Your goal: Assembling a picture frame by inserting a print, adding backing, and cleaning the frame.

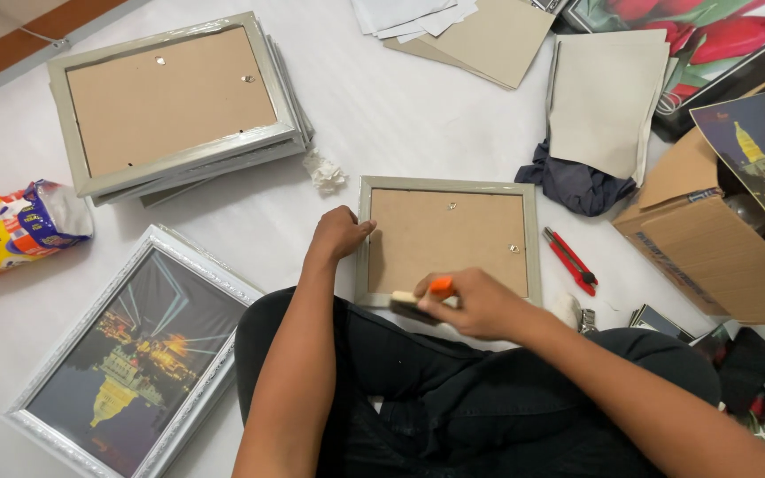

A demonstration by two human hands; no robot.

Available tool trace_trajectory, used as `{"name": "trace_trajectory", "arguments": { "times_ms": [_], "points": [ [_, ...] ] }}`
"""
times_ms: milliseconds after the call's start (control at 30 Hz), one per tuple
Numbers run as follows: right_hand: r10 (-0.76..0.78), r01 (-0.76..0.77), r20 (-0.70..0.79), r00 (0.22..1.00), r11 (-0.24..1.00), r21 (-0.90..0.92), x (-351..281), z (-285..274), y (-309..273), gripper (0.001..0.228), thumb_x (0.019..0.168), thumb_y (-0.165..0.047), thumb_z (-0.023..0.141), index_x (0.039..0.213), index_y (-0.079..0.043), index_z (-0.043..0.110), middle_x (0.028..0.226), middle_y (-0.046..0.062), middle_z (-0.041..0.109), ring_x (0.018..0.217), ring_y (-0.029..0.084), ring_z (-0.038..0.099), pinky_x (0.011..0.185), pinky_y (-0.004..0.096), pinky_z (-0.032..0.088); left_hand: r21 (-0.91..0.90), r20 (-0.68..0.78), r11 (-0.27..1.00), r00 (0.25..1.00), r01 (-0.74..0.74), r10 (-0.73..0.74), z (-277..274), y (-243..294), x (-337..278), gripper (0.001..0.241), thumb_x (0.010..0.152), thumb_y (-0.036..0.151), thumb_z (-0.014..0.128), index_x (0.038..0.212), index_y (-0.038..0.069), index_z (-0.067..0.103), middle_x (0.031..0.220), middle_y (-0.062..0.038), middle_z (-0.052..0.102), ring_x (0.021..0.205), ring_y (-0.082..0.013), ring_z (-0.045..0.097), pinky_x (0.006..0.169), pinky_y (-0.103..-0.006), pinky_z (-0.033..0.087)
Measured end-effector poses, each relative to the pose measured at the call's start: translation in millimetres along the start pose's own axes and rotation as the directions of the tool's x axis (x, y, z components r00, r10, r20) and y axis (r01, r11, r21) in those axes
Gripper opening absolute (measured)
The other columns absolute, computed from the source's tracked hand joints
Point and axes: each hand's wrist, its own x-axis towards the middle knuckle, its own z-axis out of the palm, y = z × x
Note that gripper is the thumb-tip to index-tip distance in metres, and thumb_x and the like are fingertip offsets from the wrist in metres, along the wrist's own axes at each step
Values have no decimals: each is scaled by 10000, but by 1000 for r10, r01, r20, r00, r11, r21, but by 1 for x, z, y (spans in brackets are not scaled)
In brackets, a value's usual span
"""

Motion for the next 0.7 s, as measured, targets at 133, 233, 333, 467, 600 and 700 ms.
{"name": "trace_trajectory", "arguments": {
  "times_ms": [133,233,333,467,600,700],
  "points": [
    [157,-136,-226,962,985,105,-2,-51,32,205,899,-254,694,996,-118,812,786,161,800,794,248,753,796,438,583,18,5,1000,1000,-1,0,1,-1,1,502,907,334,666,1195,-75,712,1130,-294,722,1148,-467,677,950,-539,550],
    [204,-185,-483,852,979,88,-6,-87,65,200,959,-231,700,1096,-114,788,900,198,761,827,322,734,735,451,568,33,22,999,1000,-6,6,3,-4,6,537,908,369,666,1205,-77,705,1134,-298,720,1126,-460,688,930,-540,556],
    [288,-143,-695,659,955,260,-7,-107,104,194,1012,-217,689,1163,-102,731,996,153,723,913,269,723,750,384,609,65,17,998,1000,4,-5,3,0,4,562,925,407,671,1235,-61,685,1162,-283,715,1135,-436,690,940,-525,555],
    [422,40,-779,463,868,494,-4,-122,157,225,1038,-163,616,1178,13,621,1086,219,721,949,358,746,708,473,640,1,-124,990,982,-143,142,-18,54,-52,595,958,296,649,1407,-16,415,1266,-291,605,1146,-436,674,961,-550,548],
    [330,-179,-883,333,942,284,2,-128,162,252,977,-218,677,1075,11,711,939,204,726,906,305,727,612,484,543,-122,-479,736,688,-666,545,-7,91,-103,331,970,194,693,1151,35,466,830,-121,551,687,-296,644,643,-433,525],
    [267,-344,-906,329,927,148,4,-128,152,323,912,-289,693,966,28,729,824,236,711,920,434,707,690,571,523,-8,-449,459,413,-888,792,-18,157,-192,292,833,94,794,1068,84,622,781,-62,587,603,-261,649,522,-377,531]
  ]
}}
